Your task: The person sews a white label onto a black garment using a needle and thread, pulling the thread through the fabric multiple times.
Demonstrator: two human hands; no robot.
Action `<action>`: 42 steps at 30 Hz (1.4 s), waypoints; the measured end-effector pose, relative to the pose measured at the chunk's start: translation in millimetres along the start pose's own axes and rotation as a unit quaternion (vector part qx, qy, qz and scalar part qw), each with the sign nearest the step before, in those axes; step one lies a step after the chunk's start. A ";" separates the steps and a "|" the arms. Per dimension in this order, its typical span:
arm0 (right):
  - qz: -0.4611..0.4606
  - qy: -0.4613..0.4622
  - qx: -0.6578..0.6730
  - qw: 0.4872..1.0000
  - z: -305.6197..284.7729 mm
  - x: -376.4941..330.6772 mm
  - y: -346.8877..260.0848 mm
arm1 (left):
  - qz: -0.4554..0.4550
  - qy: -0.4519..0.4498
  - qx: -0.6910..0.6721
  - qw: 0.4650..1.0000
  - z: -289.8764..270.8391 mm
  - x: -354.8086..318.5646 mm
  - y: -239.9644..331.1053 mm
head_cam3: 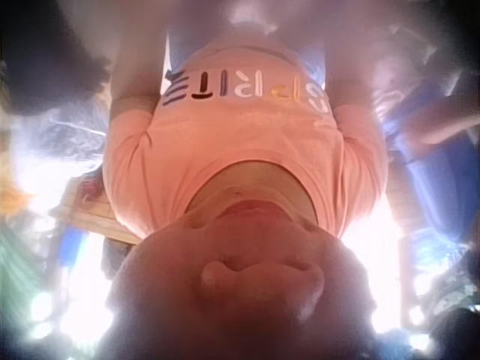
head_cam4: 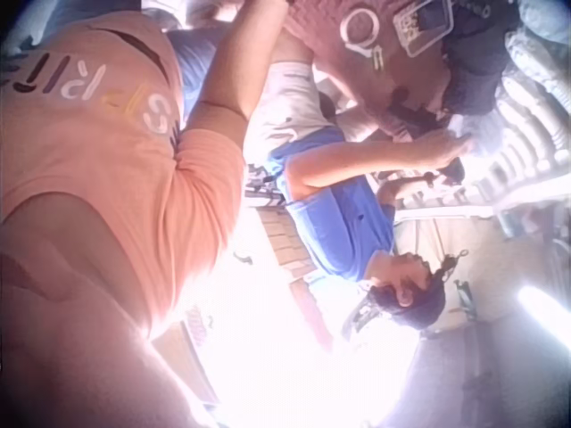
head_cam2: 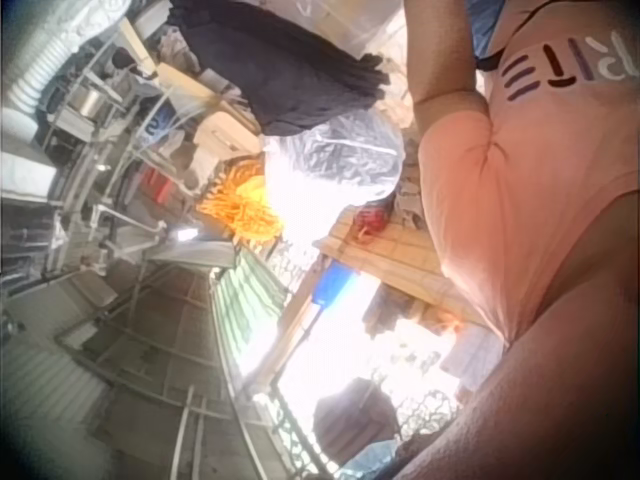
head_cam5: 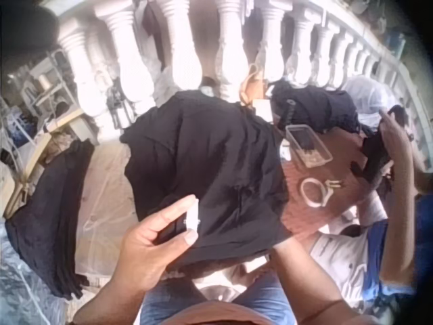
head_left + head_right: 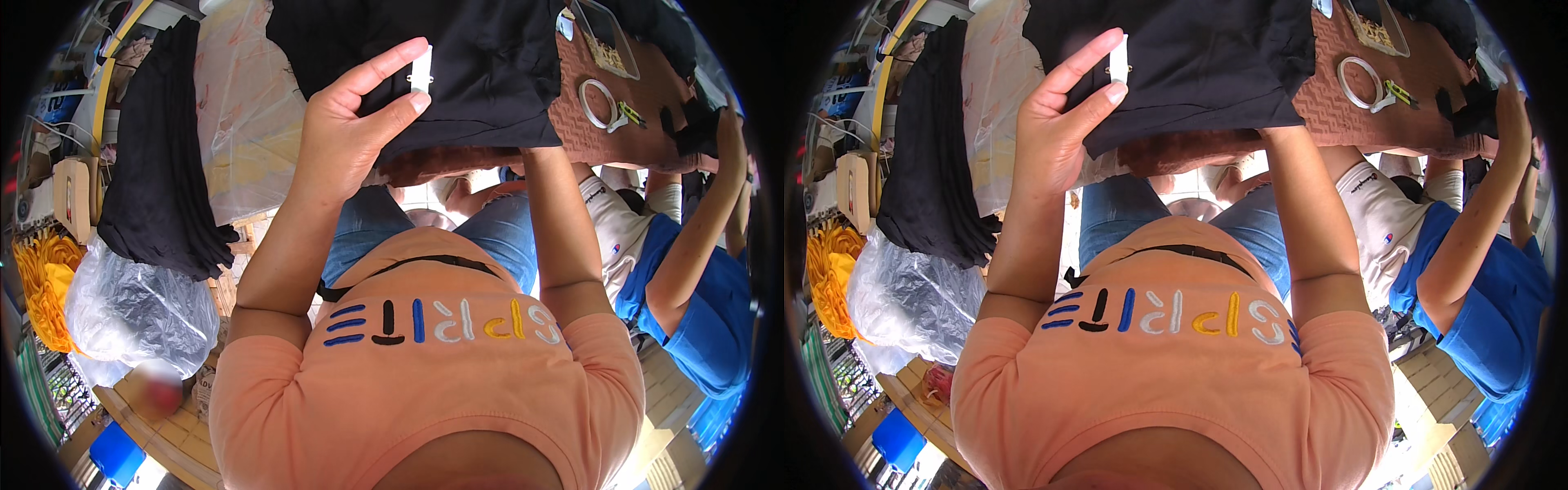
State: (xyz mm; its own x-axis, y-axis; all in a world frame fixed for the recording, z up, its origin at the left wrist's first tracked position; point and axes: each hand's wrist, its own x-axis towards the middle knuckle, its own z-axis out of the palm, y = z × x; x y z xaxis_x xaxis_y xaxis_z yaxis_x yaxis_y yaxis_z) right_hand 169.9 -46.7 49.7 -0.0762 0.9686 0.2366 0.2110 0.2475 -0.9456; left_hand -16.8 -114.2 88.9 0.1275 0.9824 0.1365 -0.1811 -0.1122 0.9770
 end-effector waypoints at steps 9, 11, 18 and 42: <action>0.007 -0.010 -0.028 1.000 -2.9 1.1 1.5 | 0.006 0.002 0.013 1.000 -1.3 -1.9 0.5; 0.012 -0.016 -0.045 0.999 -4.5 0.9 2.9 | 0.012 0.001 0.021 1.000 -1.4 -1.5 0.0; 0.047 -0.089 -0.283 0.954 -5.3 -23.5 17.6 | -0.046 -0.031 0.281 0.958 -37.9 17.4 -40.7; -0.134 -0.206 -0.371 0.896 -8.3 -83.9 -12.3 | 0.058 -0.014 0.428 0.902 11.0 -22.8 -83.6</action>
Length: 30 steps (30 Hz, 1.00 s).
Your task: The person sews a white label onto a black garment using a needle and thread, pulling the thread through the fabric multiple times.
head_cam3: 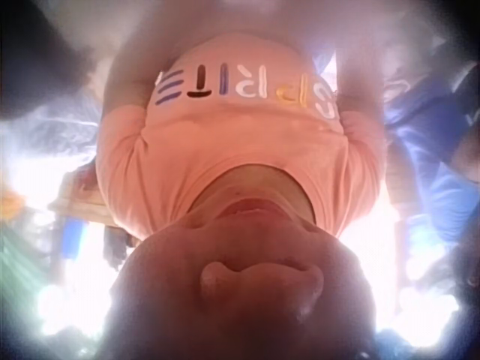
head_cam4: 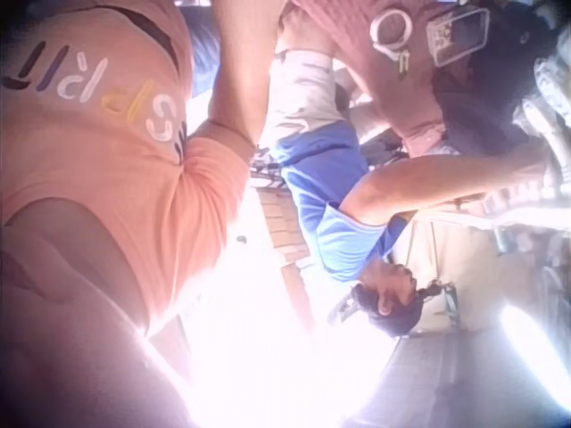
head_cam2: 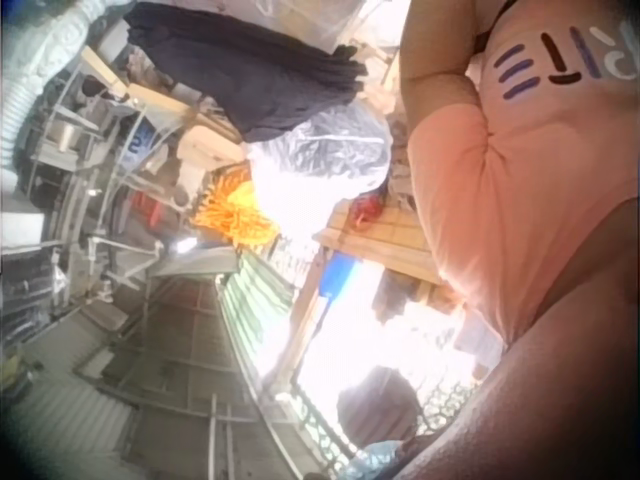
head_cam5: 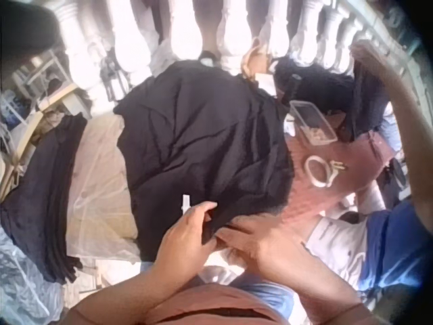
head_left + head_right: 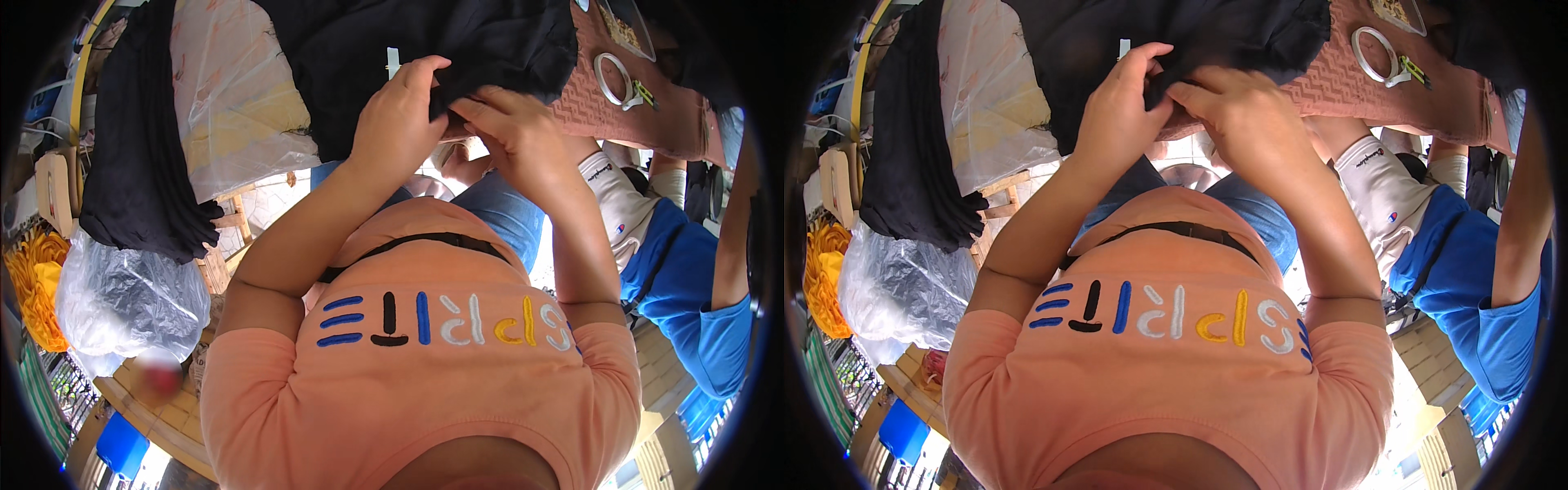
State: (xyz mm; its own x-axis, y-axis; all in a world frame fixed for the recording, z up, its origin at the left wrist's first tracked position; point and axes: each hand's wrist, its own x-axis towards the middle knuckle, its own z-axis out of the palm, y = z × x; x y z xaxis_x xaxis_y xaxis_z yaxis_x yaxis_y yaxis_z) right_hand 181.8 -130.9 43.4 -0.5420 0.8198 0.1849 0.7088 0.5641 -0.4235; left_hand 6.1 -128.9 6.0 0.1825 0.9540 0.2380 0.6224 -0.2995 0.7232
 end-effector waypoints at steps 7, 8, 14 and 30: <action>-0.138 0.134 -0.045 0.980 1.8 32.5 30.8 | 0.049 0.015 -0.035 0.998 -10.3 2.5 5.6; -0.173 0.096 -0.083 0.977 0.0 31.7 41.5 | 0.051 0.014 -0.033 0.998 -11.8 3.3 8.4; -0.150 -0.034 -0.085 0.984 -4.3 22.1 55.8 | -0.003 0.089 -0.060 0.994 -29.4 4.1 -32.0; -0.090 0.059 0.109 0.988 50.4 37.8 1.2 | -0.164 0.075 0.012 0.984 -68.9 -1.0 -56.1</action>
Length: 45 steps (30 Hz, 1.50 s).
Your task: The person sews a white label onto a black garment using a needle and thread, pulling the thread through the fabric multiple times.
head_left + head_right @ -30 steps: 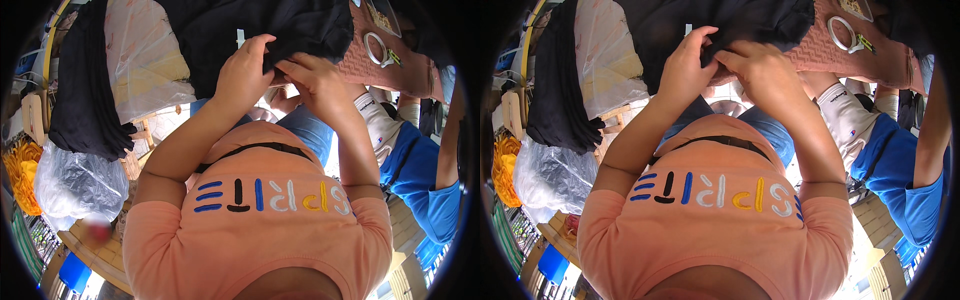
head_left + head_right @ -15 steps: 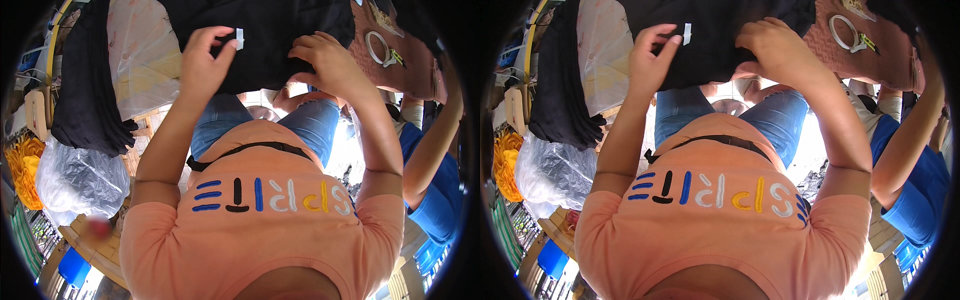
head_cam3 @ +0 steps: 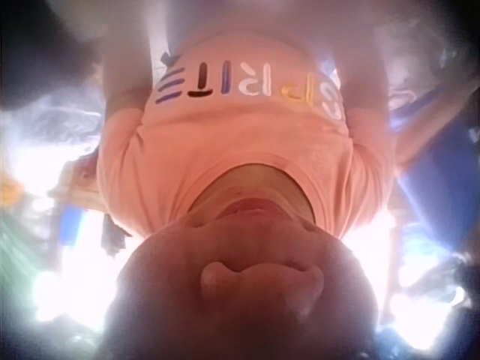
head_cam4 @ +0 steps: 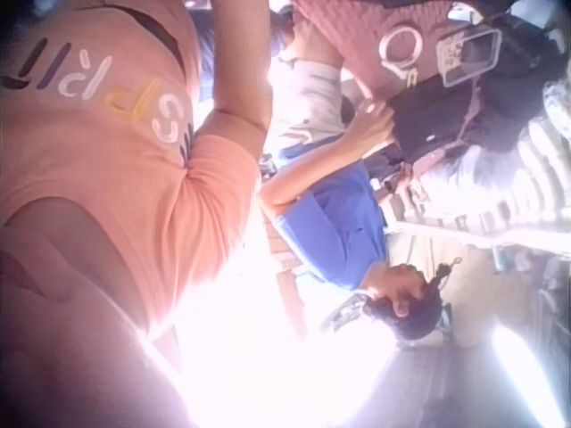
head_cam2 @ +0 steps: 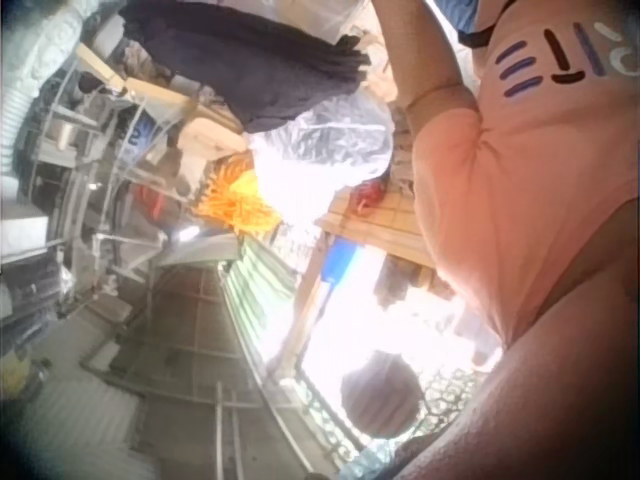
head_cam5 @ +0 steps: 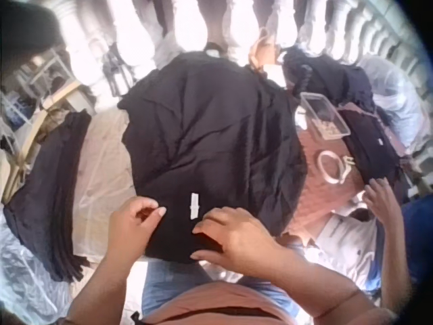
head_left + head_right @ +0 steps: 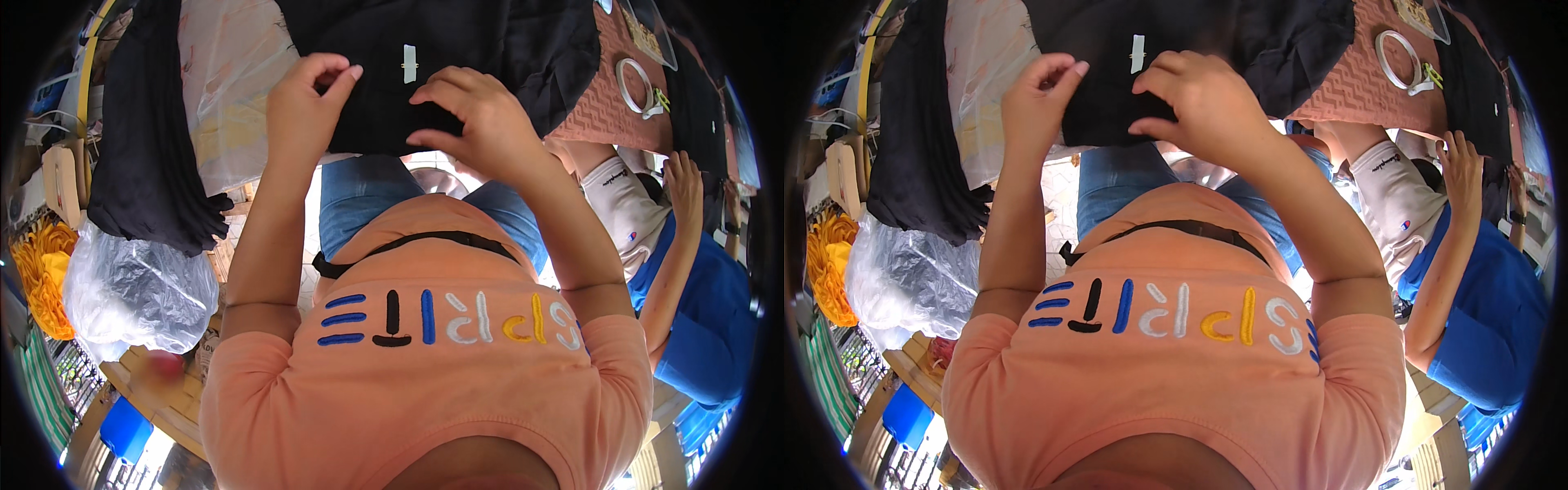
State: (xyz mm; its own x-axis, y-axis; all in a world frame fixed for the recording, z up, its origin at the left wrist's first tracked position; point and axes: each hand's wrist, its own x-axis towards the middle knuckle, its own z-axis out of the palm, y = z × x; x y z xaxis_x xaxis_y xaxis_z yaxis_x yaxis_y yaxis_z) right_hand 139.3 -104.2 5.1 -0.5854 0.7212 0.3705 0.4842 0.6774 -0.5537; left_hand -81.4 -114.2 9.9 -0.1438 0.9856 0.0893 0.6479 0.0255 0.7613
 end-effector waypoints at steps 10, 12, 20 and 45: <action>-0.058 0.046 0.016 0.997 12.0 -5.9 -2.7 | -0.249 -0.211 -0.382 0.865 19.6 11.6 10.2; -0.069 0.054 0.028 0.996 10.6 -5.2 -8.2 | -0.243 -0.194 -0.349 0.884 24.6 12.8 10.8; -0.055 0.058 0.036 0.996 3.2 -9.1 -11.4 | -0.194 -0.122 -0.359 0.905 36.8 9.6 14.4; 0.048 0.194 0.046 0.979 3.1 3.1 10.2 | -0.146 -0.139 -0.469 0.860 33.9 0.8 28.4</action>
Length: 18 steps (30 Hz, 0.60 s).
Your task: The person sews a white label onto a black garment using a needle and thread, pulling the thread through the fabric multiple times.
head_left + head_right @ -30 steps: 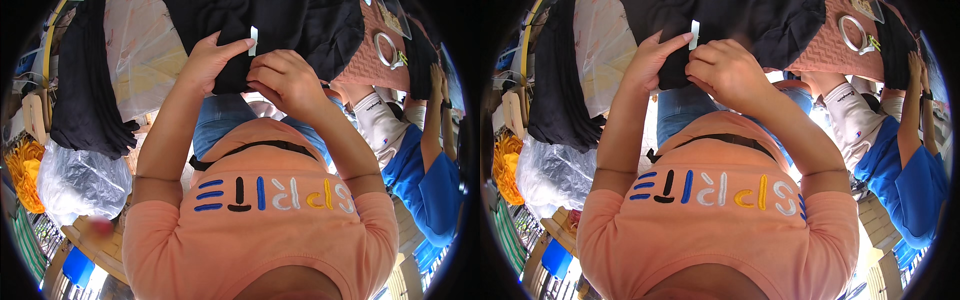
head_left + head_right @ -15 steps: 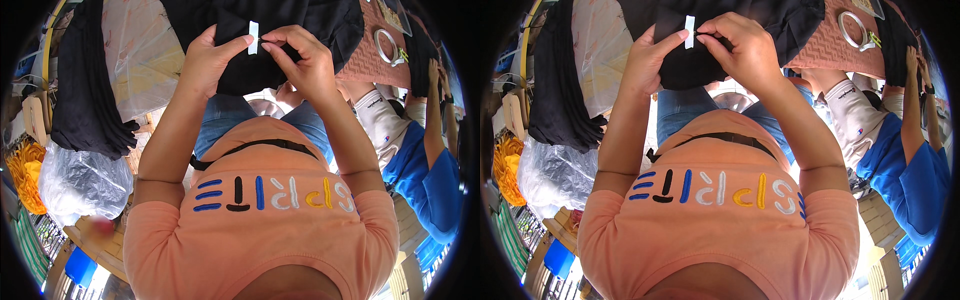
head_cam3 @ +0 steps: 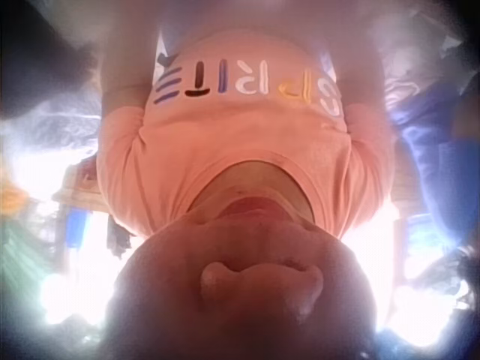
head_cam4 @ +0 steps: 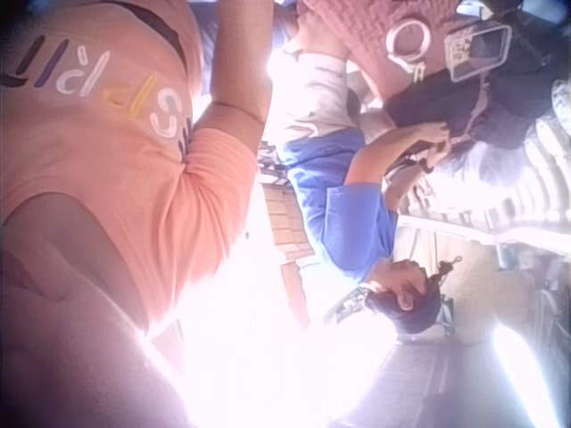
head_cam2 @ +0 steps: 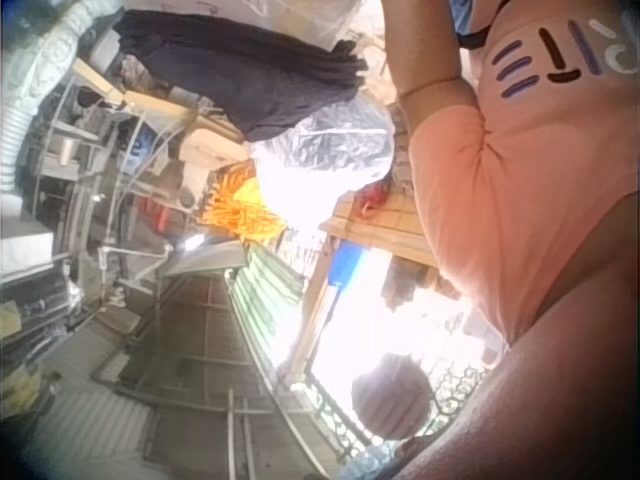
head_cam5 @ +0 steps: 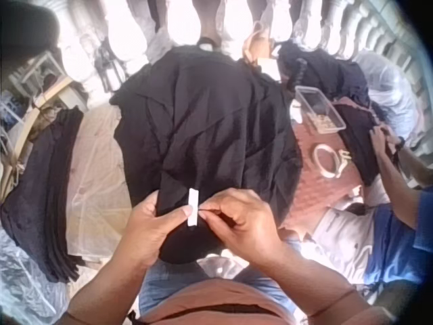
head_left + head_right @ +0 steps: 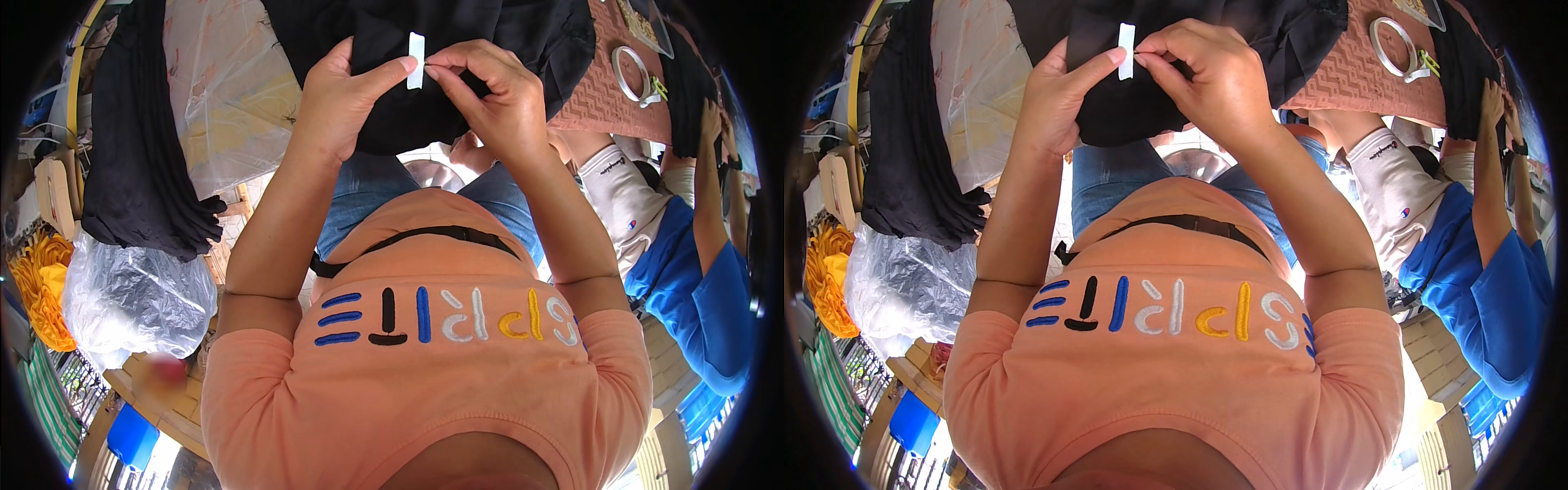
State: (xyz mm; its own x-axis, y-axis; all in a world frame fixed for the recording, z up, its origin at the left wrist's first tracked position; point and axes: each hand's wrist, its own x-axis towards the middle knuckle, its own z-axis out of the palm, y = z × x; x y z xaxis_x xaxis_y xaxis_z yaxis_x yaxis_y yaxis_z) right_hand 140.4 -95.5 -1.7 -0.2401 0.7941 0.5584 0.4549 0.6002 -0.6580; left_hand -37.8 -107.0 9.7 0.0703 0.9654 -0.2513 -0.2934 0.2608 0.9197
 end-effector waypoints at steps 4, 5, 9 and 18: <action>-0.021 0.002 -0.014 1.000 0.2 0.2 0.9 | 0.003 0.002 0.006 1.000 -0.2 -0.4 0.1; -0.026 0.002 -0.016 1.000 0.1 0.4 0.8 | 0.003 0.003 0.007 1.000 -0.2 -0.5 0.1; -0.042 0.002 -0.034 0.999 -0.3 1.1 0.3 | 0.003 0.006 0.009 1.000 -1.4 -0.4 -0.8; -0.064 0.016 -0.050 0.997 0.3 1.6 0.0 | -0.001 0.007 0.001 1.000 -1.0 -1.1 0.4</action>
State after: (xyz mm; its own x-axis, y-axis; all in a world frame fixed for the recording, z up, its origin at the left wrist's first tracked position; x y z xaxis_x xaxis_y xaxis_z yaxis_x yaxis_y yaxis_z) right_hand 139.8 -94.1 -0.9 -0.2753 0.7070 0.6514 0.5052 0.6829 -0.5277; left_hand -38.9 -108.0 10.1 0.0570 0.9644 -0.2583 -0.2903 0.2635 0.9199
